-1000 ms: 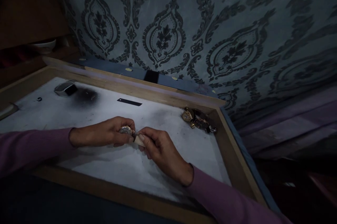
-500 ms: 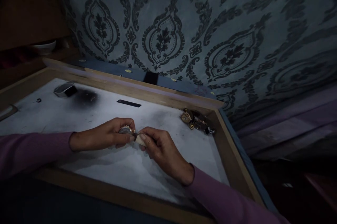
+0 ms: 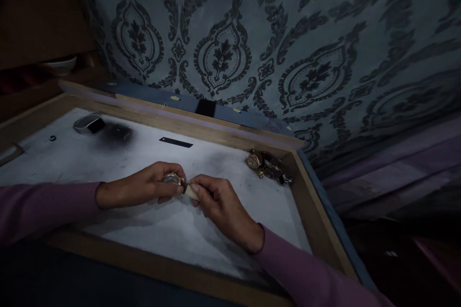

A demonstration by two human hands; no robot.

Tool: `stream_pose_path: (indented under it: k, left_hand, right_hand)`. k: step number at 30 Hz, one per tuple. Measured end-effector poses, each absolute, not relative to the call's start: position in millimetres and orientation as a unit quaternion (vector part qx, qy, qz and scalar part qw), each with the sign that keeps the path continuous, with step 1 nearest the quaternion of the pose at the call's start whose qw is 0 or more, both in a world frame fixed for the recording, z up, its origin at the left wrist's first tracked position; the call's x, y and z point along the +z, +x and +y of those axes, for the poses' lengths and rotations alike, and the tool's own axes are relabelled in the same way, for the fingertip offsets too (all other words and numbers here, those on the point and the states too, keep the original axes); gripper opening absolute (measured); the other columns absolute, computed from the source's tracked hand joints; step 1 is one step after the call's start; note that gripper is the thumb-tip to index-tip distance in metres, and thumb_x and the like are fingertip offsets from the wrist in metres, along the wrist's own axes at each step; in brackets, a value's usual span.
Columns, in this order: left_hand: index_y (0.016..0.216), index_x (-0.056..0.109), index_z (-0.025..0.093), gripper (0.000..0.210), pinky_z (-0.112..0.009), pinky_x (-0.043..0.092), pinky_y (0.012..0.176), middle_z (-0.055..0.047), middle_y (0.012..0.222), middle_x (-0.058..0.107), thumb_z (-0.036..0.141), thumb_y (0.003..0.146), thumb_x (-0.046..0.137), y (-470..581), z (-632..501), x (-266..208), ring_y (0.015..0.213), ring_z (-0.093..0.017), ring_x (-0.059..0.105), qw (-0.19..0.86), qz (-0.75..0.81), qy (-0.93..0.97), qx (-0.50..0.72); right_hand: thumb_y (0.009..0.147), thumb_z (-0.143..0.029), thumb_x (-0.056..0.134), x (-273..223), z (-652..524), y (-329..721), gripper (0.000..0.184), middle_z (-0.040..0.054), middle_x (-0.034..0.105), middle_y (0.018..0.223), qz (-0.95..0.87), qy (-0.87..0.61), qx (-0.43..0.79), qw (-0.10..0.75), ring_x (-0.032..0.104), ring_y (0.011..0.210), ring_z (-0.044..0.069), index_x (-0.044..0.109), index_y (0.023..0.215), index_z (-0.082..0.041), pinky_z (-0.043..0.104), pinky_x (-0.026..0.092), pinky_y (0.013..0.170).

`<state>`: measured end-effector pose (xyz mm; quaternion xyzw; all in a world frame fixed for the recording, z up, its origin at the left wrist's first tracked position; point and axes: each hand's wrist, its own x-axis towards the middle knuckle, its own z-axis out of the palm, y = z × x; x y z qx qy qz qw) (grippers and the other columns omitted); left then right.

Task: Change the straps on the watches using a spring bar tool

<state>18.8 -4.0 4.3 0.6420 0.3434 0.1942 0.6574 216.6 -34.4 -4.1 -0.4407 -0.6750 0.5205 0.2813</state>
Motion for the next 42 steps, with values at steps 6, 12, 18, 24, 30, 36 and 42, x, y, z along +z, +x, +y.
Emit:
stream_pose_path:
  k: [6, 12, 18, 24, 30, 36, 42]
  left_hand:
    - [0.080, 0.053, 0.015, 0.018, -0.022, 0.031, 0.049, 0.007, 0.053, 0.046, 0.032, 0.080, 0.059, 19.1, -4.3, 1.9, 0.050, -0.009, 0.041, 0.652, 0.341, 0.647, 0.203]
    - [0.080, 0.054, 0.015, 0.018, -0.021, 0.030, 0.048, 0.007, 0.054, 0.045, 0.032, 0.080, 0.059, 20.0, -5.1, -2.1, 0.050, -0.008, 0.040, 0.651, 0.341, 0.642, 0.219]
    - [0.080, 0.053, 0.015, 0.015, -0.021, 0.029, 0.048, 0.008, 0.051, 0.044, 0.030, 0.082, 0.057, 20.4, -6.2, -0.6, 0.048, -0.008, 0.038, 0.661, 0.337, 0.635, 0.215]
    - [0.077, 0.052, 0.016, 0.013, -0.021, 0.029, 0.047, 0.008, 0.050, 0.044, 0.028, 0.081, 0.056, 20.5, -4.6, 1.0, 0.047, -0.007, 0.038, 0.668, 0.334, 0.632, 0.205]
    - [0.077, 0.051, 0.016, 0.015, -0.021, 0.029, 0.047, 0.008, 0.049, 0.043, 0.030, 0.079, 0.058, 20.1, -2.9, 3.2, 0.047, -0.007, 0.037, 0.672, 0.335, 0.631, 0.194]
    - [0.079, 0.051, 0.017, 0.014, -0.021, 0.027, 0.046, 0.009, 0.047, 0.043, 0.030, 0.079, 0.057, 19.8, -2.1, 4.2, 0.045, -0.007, 0.037, 0.678, 0.335, 0.628, 0.185]
    - [0.078, 0.051, 0.016, 0.013, -0.021, 0.028, 0.046, 0.008, 0.049, 0.044, 0.028, 0.079, 0.057, 19.7, -0.7, 2.6, 0.046, -0.007, 0.038, 0.676, 0.330, 0.632, 0.188]
  right_hand:
    - [0.093, -0.043, 0.049, -0.4, -34.6, 215.9, 0.034, -0.0012, 0.048, 0.064, -0.680, -0.439, 0.520, 0.273, 0.039, 0.054, 0.010, 0.063, 0.079, -0.015, 0.023, 0.031, 0.049]
    - [0.093, -0.039, 0.049, -2.7, -33.5, 216.5, 0.031, -0.0017, 0.047, 0.063, -0.687, -0.432, 0.516, 0.275, 0.039, 0.054, 0.010, 0.062, 0.078, -0.015, 0.023, 0.031, 0.049]
    - [0.094, -0.037, 0.049, -2.3, -35.0, 215.9, 0.031, -0.0021, 0.047, 0.063, -0.685, -0.428, 0.518, 0.281, 0.039, 0.053, 0.009, 0.062, 0.077, -0.015, 0.022, 0.031, 0.049]
    - [0.095, -0.036, 0.048, -3.0, -34.6, 215.6, 0.029, -0.0025, 0.047, 0.063, -0.691, -0.430, 0.513, 0.275, 0.038, 0.052, 0.009, 0.061, 0.079, -0.015, 0.022, 0.030, 0.047]
    - [0.095, -0.032, 0.047, -1.6, -35.8, 215.1, 0.027, -0.0030, 0.047, 0.062, -0.687, -0.435, 0.516, 0.270, 0.040, 0.050, 0.008, 0.061, 0.081, -0.014, 0.021, 0.030, 0.046]
    - [0.096, -0.030, 0.045, -1.8, -35.6, 215.2, 0.026, -0.0046, 0.046, 0.059, -0.697, -0.420, 0.510, 0.279, 0.040, 0.048, 0.007, 0.059, 0.080, -0.015, 0.020, 0.032, 0.045]
    - [0.096, -0.029, 0.045, -4.2, -36.9, 215.8, 0.025, -0.0026, 0.054, 0.065, -0.701, -0.412, 0.502, 0.294, 0.042, 0.046, 0.006, 0.061, 0.084, -0.014, 0.020, 0.035, 0.046]
